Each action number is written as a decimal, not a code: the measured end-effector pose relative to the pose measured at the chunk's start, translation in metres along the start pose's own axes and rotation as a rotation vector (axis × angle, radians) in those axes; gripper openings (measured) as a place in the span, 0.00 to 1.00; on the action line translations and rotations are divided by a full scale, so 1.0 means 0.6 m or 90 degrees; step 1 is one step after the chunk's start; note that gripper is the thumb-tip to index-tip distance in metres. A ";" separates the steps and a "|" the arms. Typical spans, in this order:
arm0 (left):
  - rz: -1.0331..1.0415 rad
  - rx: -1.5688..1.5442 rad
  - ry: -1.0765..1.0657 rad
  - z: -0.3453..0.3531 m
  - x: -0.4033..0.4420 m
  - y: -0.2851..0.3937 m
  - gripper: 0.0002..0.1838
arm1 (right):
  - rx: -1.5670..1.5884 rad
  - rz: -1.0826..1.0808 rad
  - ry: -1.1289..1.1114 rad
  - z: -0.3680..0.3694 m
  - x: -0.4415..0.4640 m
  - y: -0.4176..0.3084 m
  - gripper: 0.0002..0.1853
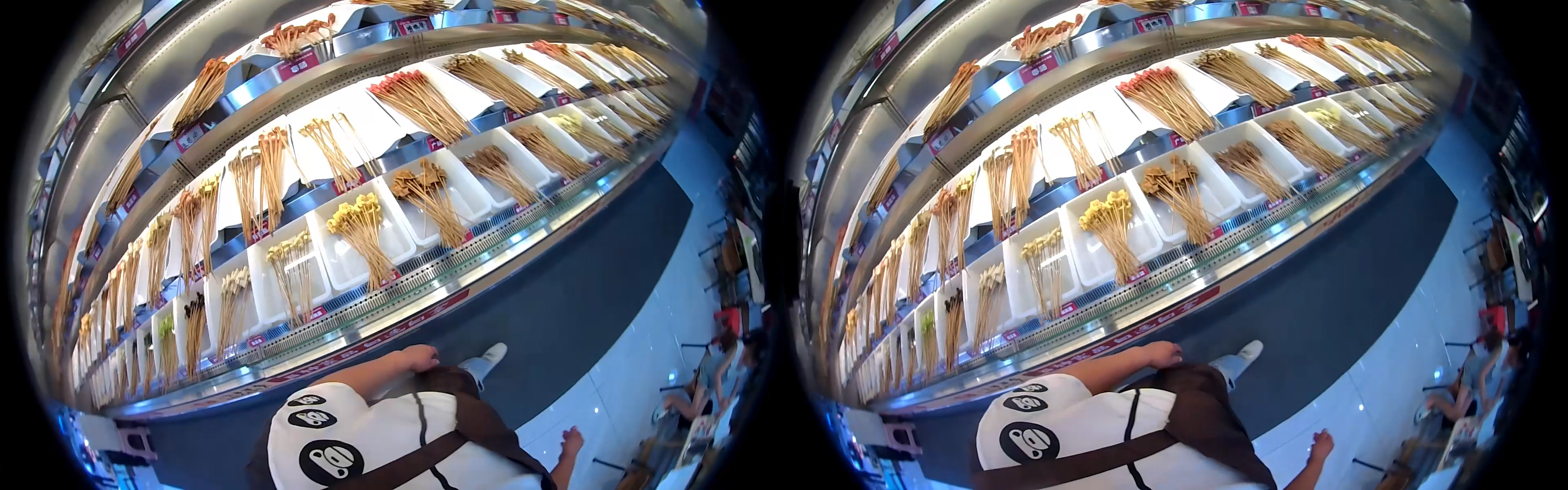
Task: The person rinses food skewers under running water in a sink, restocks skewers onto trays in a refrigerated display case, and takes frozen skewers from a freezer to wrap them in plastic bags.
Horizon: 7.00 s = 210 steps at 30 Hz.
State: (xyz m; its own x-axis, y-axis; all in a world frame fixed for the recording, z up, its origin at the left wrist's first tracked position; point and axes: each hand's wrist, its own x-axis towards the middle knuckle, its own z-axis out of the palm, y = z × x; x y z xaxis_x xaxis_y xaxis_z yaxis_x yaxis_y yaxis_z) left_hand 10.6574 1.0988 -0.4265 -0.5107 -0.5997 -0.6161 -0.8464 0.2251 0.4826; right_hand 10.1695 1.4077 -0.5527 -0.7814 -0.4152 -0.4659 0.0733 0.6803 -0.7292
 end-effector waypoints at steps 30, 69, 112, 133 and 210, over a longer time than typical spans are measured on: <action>-0.743 0.031 0.772 -0.750 0.089 -0.022 0.14 | -0.187 -0.109 -0.202 0.015 0.688 -0.583 0.07; 0.292 0.383 1.353 -0.769 0.303 0.500 0.32 | -0.614 -0.184 -0.350 0.002 0.620 -0.429 0.20; 0.344 0.129 -0.084 -0.792 2.381 2.037 0.21 | -0.245 0.023 -0.154 -0.509 2.422 -1.183 0.34; 0.096 0.302 -0.277 -1.001 3.226 2.315 0.17 | -0.428 -0.015 -0.228 -0.942 3.417 -1.751 0.16; -0.124 -0.282 -0.003 -1.601 3.928 3.185 0.20 | -0.044 -0.194 -0.479 -0.839 4.564 -2.704 0.21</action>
State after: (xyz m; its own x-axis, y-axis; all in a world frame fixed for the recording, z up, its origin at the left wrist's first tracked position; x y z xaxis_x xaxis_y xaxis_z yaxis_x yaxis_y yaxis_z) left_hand 7.9808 -0.6219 -0.3581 -0.3503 -0.5947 -0.7236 -0.7816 -0.2401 0.5757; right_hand 7.5989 -0.5290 -0.3927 -0.1333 -0.8657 -0.4825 -0.1326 0.4980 -0.8570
